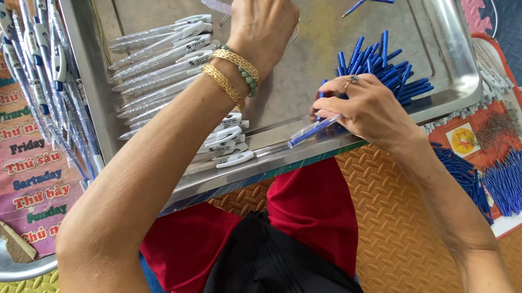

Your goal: The person assembles blue ballpoint pens by inserting ink cartridges into clear plastic barrels and attaching blue caps. The person picks up components from a metal tray and places the finished pens into a metal bowl.

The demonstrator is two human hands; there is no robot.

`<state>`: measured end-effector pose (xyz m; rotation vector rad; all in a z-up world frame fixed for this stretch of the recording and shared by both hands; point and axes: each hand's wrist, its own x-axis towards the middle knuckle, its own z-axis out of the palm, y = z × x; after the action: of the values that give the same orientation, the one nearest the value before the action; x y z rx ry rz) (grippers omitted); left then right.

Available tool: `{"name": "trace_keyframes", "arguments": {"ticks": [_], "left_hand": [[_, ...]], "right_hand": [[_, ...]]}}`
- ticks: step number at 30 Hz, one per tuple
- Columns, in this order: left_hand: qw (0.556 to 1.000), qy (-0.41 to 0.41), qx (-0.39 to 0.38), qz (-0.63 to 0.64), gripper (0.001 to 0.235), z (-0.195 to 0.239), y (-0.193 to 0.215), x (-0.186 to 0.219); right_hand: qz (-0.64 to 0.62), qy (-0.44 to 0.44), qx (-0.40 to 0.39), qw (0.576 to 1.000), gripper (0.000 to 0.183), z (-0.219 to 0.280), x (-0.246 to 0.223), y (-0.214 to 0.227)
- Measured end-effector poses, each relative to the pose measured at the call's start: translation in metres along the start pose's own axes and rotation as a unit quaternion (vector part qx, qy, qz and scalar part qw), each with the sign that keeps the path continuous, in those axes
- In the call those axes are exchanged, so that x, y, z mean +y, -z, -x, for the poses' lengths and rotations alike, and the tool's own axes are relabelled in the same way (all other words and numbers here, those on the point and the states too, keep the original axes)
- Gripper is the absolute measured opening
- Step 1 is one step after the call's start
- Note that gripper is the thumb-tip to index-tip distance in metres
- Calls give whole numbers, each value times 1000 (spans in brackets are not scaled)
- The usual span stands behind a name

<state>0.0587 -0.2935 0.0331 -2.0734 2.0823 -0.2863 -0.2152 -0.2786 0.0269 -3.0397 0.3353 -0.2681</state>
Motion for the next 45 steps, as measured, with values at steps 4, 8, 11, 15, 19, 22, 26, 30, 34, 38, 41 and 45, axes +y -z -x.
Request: {"name": "trace_keyframes", "arguments": {"ticks": [4, 8, 11, 15, 19, 22, 26, 30, 34, 38, 41, 45], "left_hand": [[993, 45, 3, 112, 20, 24, 8, -28], [963, 13, 12, 269, 49, 104, 29, -64], [948, 28, -3, 316, 33, 168, 17, -76], [922, 16, 49, 384, 21, 226, -3, -82], [949, 56, 128, 283, 49, 256, -3, -80], [942, 77, 226, 236, 63, 273, -10, -106], [954, 186, 233, 23, 18, 300, -34, -175], [907, 328, 169, 202, 39, 335, -73, -219], [909, 338, 183, 159, 24, 337, -115, -262], [894, 413, 69, 158, 21, 330, -164, -306], [887, 446, 19, 118, 13, 332, -184, -324], [886, 457, -19, 74, 40, 350, -152, -306]], "right_hand": [[27, -8, 14, 999, 22, 15, 14, 2], [66, -39, 59, 995, 20, 31, 27, 0], [97, -61, 88, 989, 11, 44, 41, -20], [137, -62, 120, 981, 16, 47, 46, -31], [148, -42, 147, 977, 16, 51, 46, -30], [125, -27, 196, 972, 15, 45, 34, -15], [88, -47, 196, 975, 11, 41, 20, -3], [76, -59, 204, 974, 9, 44, 21, -6], [79, -60, 200, 975, 8, 47, 24, -10], [67, -61, 204, 975, 8, 45, 23, -8], [63, -63, 204, 975, 8, 44, 22, -6], [55, -66, 206, 975, 8, 44, 22, -7]]}}
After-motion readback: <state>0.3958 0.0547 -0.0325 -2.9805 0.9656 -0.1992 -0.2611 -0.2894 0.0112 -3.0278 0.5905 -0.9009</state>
